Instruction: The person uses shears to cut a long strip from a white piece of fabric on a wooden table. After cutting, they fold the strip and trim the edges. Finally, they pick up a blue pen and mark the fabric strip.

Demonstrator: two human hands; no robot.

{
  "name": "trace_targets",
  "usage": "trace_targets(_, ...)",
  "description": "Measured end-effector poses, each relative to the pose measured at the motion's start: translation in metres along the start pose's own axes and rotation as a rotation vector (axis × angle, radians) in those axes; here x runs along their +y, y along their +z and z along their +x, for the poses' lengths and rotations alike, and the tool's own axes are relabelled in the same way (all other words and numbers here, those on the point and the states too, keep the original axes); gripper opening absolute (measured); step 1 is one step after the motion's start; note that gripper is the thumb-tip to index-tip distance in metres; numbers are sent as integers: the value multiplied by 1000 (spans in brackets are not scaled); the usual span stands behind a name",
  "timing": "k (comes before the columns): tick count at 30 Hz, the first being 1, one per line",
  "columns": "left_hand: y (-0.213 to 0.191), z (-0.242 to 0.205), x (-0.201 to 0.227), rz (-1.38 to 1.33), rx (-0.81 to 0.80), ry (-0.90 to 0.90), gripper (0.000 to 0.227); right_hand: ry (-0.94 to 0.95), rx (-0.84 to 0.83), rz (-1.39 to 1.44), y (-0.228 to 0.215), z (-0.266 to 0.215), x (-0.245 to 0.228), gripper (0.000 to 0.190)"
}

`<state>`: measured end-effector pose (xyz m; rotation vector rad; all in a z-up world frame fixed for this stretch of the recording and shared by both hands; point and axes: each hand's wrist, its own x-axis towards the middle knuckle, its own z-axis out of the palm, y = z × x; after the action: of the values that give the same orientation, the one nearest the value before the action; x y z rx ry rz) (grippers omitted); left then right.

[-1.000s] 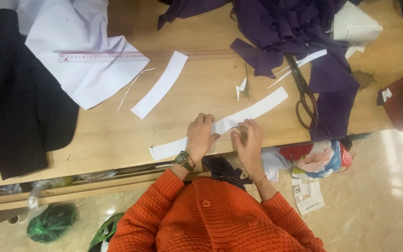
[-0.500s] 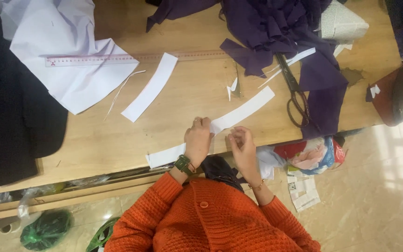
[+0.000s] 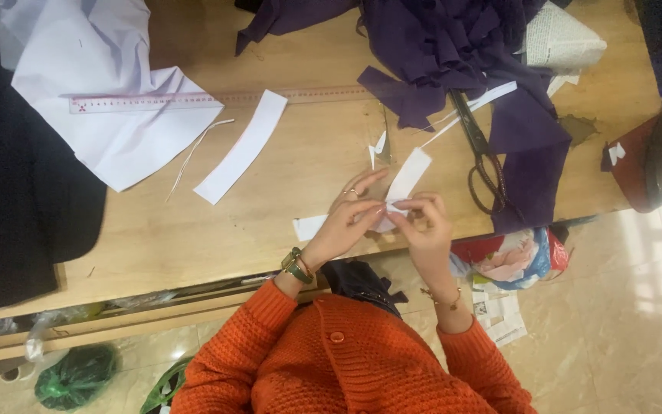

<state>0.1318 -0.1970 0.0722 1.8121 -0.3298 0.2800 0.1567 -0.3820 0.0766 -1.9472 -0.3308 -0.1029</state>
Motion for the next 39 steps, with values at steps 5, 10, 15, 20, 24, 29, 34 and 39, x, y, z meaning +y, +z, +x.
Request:
trace_targets(5, -7, 4, 2, -360, -261, -120, 50, -157, -14, -59, -20, 22, -34, 13)
trace_targets(10, 1, -1, -9, -431, -371, -218, 37, -66, 31, 88, -35, 40, -19, 6)
trace_targets(15, -15, -7, 4, -607, -461, -501, 35, 64, 69, 261, -42, 52, -24, 29)
trace_targets(20, -9, -17, -17, -729, -468, -688, 38, 21, 15, 209, -41, 56, 4, 20)
trace_targets(24, -19, -18, -23, -643, -437, -773, 39, 68, -67, 188, -43, 57, -2, 27)
trace_targets(29, -39, -6, -12, -376, -356, -749, 38, 251, -167, 190, -38, 54, -6, 20)
trace_targets(34, -73, 0, 0, -13, -361, -695, 36, 255, -38, 252, -41, 58, 17, 46)
trace_targets(39, -86, -6, -11, 129, -172, -751, 27, 245, -3, 185, -47, 65, 34, 36)
